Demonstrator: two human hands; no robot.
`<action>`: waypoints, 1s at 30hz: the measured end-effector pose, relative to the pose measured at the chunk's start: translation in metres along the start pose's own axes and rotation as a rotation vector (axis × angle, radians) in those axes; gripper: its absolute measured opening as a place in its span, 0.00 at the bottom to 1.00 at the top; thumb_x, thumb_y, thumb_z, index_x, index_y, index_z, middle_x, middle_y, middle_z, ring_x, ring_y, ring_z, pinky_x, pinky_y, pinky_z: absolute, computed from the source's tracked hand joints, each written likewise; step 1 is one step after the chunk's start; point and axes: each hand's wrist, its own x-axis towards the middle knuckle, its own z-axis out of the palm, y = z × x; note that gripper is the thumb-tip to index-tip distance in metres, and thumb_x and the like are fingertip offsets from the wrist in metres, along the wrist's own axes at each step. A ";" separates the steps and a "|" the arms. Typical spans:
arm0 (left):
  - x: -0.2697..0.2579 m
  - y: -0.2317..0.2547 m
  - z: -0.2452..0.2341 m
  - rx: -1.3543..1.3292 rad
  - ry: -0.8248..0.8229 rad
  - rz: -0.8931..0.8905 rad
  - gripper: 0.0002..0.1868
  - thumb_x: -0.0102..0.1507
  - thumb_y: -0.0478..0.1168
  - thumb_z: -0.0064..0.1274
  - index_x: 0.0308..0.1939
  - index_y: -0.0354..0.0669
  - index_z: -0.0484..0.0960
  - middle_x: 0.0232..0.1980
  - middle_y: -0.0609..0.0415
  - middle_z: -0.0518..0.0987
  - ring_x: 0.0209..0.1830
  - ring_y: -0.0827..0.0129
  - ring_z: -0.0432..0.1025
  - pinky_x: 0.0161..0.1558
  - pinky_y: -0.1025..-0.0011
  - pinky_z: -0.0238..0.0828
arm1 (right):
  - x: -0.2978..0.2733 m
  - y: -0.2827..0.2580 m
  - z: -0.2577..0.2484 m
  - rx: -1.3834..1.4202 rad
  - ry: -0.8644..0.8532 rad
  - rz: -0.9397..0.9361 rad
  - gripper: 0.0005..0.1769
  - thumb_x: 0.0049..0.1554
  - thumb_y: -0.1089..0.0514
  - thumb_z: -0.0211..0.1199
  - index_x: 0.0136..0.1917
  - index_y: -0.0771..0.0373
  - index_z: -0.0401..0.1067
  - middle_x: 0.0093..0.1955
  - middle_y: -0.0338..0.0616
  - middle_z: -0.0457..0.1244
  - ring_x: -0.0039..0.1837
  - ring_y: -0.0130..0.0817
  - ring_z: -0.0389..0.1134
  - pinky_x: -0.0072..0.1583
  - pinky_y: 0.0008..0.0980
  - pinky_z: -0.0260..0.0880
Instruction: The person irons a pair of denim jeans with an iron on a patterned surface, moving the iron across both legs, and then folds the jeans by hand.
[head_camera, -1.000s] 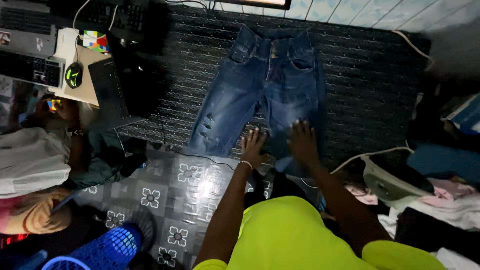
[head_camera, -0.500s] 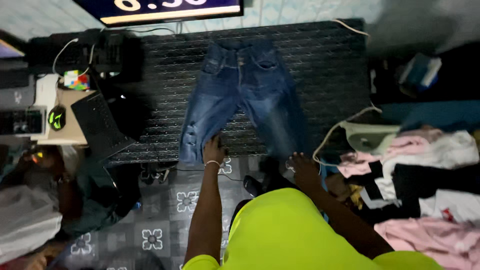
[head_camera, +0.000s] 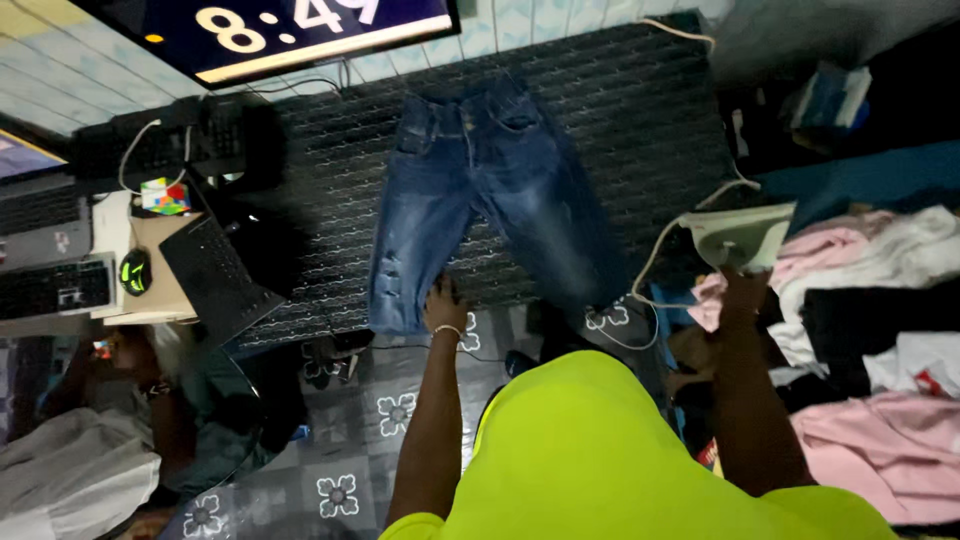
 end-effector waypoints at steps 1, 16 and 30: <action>-0.003 0.000 0.000 -0.031 0.003 -0.014 0.44 0.57 0.52 0.59 0.77 0.62 0.61 0.77 0.46 0.62 0.74 0.46 0.59 0.68 0.46 0.59 | 0.008 -0.002 -0.009 0.013 -0.079 0.024 0.24 0.56 0.57 0.63 0.64 0.63 0.69 0.59 0.55 0.65 0.59 0.50 0.66 0.58 0.50 0.69; 0.061 0.083 -0.011 -0.040 -0.170 -0.075 0.28 0.68 0.45 0.45 0.74 0.61 0.68 0.81 0.46 0.63 0.73 0.45 0.65 0.72 0.50 0.63 | 0.036 -0.155 0.083 0.138 -0.677 -0.562 0.34 0.59 0.50 0.64 0.73 0.66 0.61 0.62 0.60 0.67 0.59 0.51 0.70 0.62 0.52 0.70; 0.090 0.104 -0.035 0.056 -0.266 -0.152 0.40 0.63 0.51 0.56 0.77 0.73 0.56 0.86 0.56 0.36 0.86 0.56 0.34 0.75 0.32 0.36 | 0.080 -0.317 0.198 0.128 -0.424 -0.705 0.31 0.55 0.50 0.68 0.65 0.68 0.63 0.56 0.68 0.67 0.59 0.64 0.70 0.58 0.53 0.70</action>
